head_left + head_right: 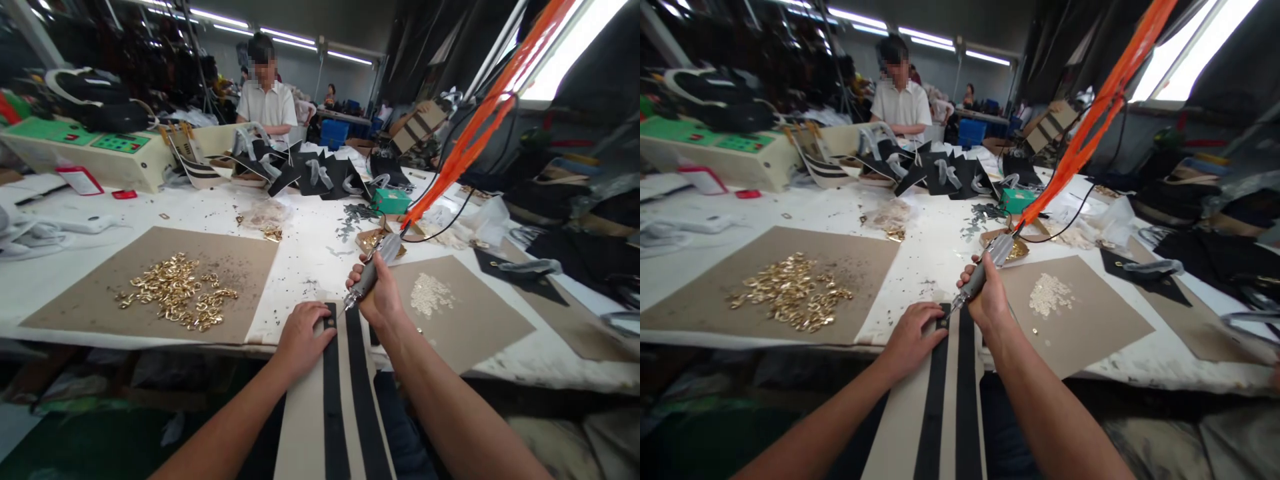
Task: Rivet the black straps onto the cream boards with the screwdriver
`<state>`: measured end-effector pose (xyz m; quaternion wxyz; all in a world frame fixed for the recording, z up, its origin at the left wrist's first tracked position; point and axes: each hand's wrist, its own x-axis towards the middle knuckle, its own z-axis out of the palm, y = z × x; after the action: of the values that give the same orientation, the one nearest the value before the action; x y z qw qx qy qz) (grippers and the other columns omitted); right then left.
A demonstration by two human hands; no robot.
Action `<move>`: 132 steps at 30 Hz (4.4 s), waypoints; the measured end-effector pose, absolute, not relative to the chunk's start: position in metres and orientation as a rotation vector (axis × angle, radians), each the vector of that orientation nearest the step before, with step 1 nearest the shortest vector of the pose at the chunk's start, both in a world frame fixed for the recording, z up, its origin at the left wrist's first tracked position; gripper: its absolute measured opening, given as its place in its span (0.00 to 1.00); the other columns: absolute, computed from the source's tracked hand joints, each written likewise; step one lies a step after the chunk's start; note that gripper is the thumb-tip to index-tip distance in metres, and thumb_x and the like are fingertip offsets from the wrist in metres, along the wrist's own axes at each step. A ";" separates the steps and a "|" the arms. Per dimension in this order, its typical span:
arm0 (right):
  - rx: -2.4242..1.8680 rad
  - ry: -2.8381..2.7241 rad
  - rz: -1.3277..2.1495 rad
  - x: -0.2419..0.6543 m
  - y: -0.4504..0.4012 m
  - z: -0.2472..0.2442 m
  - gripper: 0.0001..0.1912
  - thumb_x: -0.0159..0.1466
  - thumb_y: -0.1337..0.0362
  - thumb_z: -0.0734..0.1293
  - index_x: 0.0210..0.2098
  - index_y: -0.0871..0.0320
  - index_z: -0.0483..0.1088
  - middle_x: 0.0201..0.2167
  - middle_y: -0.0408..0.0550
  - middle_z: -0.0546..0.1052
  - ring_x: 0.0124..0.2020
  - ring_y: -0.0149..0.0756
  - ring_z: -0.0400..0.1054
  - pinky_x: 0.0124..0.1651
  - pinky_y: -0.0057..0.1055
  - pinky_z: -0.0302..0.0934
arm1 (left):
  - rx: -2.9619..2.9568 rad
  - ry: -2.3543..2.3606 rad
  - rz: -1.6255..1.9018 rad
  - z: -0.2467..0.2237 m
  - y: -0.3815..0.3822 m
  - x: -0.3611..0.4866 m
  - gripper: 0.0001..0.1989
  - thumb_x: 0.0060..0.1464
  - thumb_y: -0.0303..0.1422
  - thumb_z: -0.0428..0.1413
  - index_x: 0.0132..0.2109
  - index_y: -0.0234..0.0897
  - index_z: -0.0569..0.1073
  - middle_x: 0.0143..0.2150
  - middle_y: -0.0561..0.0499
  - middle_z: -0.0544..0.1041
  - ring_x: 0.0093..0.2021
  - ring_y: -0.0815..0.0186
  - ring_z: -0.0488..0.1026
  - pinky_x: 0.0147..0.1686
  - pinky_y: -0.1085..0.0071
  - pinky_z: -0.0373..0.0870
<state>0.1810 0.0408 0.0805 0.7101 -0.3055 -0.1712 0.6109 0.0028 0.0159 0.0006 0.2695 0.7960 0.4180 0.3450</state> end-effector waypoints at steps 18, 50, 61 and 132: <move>-1.388 -0.584 1.117 0.278 -0.046 0.038 0.14 0.61 0.55 0.72 0.40 0.58 0.71 0.33 0.45 0.78 0.35 0.38 0.77 0.38 0.34 0.71 | 2.226 1.087 0.897 -0.002 0.025 0.004 0.12 0.57 0.37 0.61 0.48 0.39 0.78 0.53 0.44 0.79 0.56 0.53 0.73 0.61 0.48 0.67; -1.520 -2.060 0.997 0.205 -0.107 0.124 0.17 0.65 0.65 0.65 0.53 0.46 0.71 0.39 0.43 0.79 0.38 0.39 0.73 0.42 0.30 0.63 | 2.332 1.289 1.365 0.075 -0.065 -0.042 0.29 0.60 0.32 0.60 0.66 0.46 0.63 0.63 0.41 0.70 0.66 0.50 0.66 0.66 0.48 0.65; -1.370 -2.407 1.164 0.171 -0.075 0.171 0.14 0.64 0.66 0.68 0.46 0.43 0.77 0.36 0.43 0.82 0.34 0.39 0.75 0.35 0.29 0.63 | 1.877 1.167 0.697 0.082 -0.097 -0.079 0.03 0.53 0.33 0.66 0.37 0.44 0.82 0.34 0.55 0.82 0.36 0.62 0.78 0.38 0.70 0.70; -1.611 -2.135 0.772 0.199 0.014 0.038 0.06 0.60 0.68 0.70 0.35 0.53 0.80 0.35 0.43 0.82 0.35 0.35 0.74 0.39 0.28 0.62 | 1.225 1.233 0.636 0.071 -0.120 -0.072 0.16 0.53 0.45 0.63 0.34 0.34 0.81 0.31 0.48 0.78 0.34 0.60 0.73 0.35 0.71 0.67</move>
<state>0.1987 0.0136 0.0384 0.1779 -0.5694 -0.7548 0.2728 -0.0716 -0.1205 0.0707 0.6016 0.5287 0.5321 0.2745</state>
